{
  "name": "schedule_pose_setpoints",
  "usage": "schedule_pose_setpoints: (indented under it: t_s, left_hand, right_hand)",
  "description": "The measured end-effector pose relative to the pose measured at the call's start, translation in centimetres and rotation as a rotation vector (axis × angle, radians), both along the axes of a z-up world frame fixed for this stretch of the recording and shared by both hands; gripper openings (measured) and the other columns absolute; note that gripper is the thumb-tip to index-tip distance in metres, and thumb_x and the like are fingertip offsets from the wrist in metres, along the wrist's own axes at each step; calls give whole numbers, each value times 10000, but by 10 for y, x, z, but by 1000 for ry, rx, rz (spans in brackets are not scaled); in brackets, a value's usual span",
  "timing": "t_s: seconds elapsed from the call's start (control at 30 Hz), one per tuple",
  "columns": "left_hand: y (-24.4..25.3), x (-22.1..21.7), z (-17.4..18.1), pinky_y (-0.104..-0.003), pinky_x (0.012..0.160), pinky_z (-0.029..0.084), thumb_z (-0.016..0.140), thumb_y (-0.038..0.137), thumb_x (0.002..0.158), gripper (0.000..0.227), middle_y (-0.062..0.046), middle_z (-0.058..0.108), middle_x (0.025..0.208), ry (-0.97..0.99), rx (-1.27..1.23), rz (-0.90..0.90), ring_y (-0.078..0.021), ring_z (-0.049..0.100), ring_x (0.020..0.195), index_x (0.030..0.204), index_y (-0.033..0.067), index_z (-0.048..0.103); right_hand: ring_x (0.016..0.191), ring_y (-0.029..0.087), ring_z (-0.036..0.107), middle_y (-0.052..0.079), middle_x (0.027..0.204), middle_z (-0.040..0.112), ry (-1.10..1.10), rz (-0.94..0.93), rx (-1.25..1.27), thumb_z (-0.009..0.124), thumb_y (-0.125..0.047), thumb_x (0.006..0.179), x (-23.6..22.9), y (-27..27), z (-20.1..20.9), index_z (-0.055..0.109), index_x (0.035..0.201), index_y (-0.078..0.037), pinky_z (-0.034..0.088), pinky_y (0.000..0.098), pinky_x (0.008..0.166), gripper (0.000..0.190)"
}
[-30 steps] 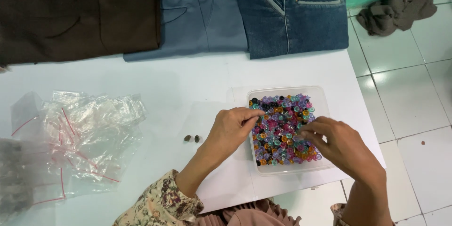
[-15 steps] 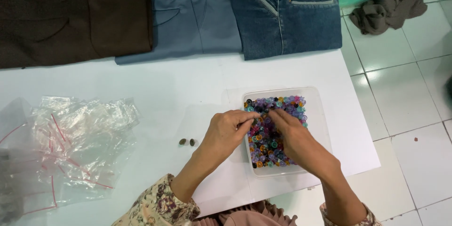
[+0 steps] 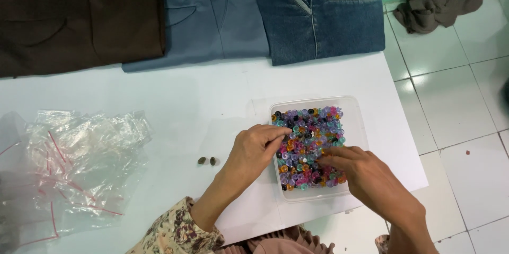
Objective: Sorting small colorful buttons from a container and placing them into small plastic bags
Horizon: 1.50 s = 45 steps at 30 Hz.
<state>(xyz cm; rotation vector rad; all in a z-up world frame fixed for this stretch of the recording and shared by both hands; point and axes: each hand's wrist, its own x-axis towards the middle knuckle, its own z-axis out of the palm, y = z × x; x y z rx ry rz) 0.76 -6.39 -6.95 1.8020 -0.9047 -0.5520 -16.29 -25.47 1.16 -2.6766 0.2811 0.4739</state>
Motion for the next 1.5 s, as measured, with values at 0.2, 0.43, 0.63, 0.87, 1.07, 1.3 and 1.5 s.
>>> schedule_pose_setpoints:
  t_s: [0.2,0.43,0.63,0.87,1.07,1.3,1.5]
  left_hand:
    - [3,3,13,-303,942,581,604,141,954,285,-59,793,1167,132,-5,6,-192,749,1067,1183,159,773]
    - [6,8,29,-293,686,632,641,25,975,212,-192,800,1043,205,-143,4,-276,772,911,1138,16,776]
    - [7,8,25,-293,698,628,638,16,973,215,-198,796,1056,253,-172,7,-262,768,921,1138,15,776]
    - [8,9,28,-312,719,634,618,8,979,228,-216,789,1078,261,-163,-9,-300,777,945,1155,-6,763]
    - [9,8,24,-314,642,619,625,29,983,225,-213,790,1049,248,-160,-12,-293,777,845,1159,6,764]
    - [25,4,36,-260,504,555,653,64,975,218,-151,804,993,222,-183,25,-129,684,622,1146,81,786]
    - [65,-3,63,-266,602,581,656,52,961,228,-127,791,845,304,-230,62,-129,671,682,1141,77,793]
  right_hand:
    - [1215,390,594,174,1418,596,-112,-42,-31,475,150,823,32,-6,0,618,1390,-109,547,506,892,640]
    - [1256,357,629,146,1284,687,-90,82,-133,492,142,870,87,10,-14,617,1428,-171,559,510,971,652]
    - [1153,258,703,86,1158,744,-184,-19,-156,586,0,942,72,-3,-26,711,1269,-173,578,397,946,391]
    - [1047,214,622,13,1048,697,-159,63,-313,760,-180,856,59,-12,-71,786,1047,-200,502,365,857,194]
    - [1046,208,599,-5,1044,668,-67,79,-427,741,-245,871,54,-14,-84,761,1023,-204,481,377,889,159]
    - [1040,224,591,-1,1038,642,52,92,-511,735,-258,866,50,-14,-85,761,1039,-228,499,395,879,178]
    - [1024,218,708,58,1003,723,124,-103,-271,684,-209,955,43,8,-25,778,1144,-144,557,367,910,221]
